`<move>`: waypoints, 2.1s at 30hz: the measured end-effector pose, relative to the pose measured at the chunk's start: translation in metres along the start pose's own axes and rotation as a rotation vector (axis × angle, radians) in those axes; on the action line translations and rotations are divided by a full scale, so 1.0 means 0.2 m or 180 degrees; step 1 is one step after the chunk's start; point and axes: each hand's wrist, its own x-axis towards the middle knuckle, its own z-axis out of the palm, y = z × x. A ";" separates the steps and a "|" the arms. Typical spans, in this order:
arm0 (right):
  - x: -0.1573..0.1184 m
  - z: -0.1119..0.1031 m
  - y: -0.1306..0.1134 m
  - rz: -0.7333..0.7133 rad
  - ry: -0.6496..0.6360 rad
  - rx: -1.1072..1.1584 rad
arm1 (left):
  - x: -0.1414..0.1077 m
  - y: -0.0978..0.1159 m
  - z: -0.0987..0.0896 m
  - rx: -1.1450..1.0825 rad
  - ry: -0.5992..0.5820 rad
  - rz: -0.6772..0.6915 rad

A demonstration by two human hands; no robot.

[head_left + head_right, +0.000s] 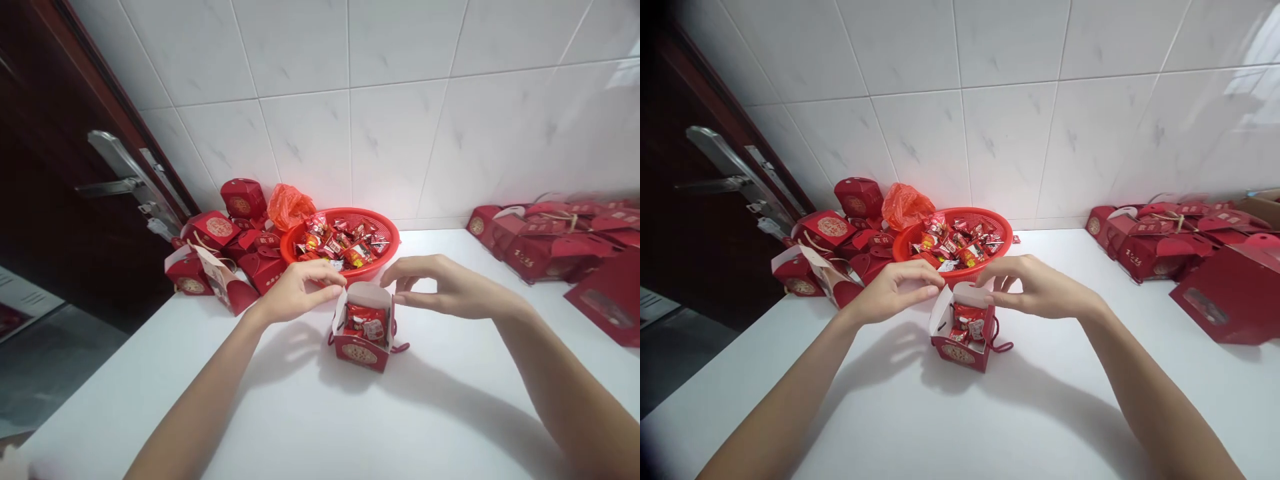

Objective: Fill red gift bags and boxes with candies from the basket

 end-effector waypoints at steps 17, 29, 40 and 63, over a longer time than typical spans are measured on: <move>-0.15 0.54 0.16 0.0567 0.1825 -0.0101 | -0.10 -0.02 0.18 -0.0267 -0.0796 -0.0261; -0.17 0.59 0.17 0.0656 0.1588 0.0457 | -0.16 -0.11 0.25 -0.0414 -0.0055 0.0098; -0.19 0.62 0.16 0.0250 0.1877 0.0433 | -0.20 -0.16 0.38 -0.0215 0.0976 -0.0005; -0.17 0.55 0.20 0.1721 0.1372 0.1740 | -0.21 -0.14 0.41 -0.0136 0.0680 -0.0560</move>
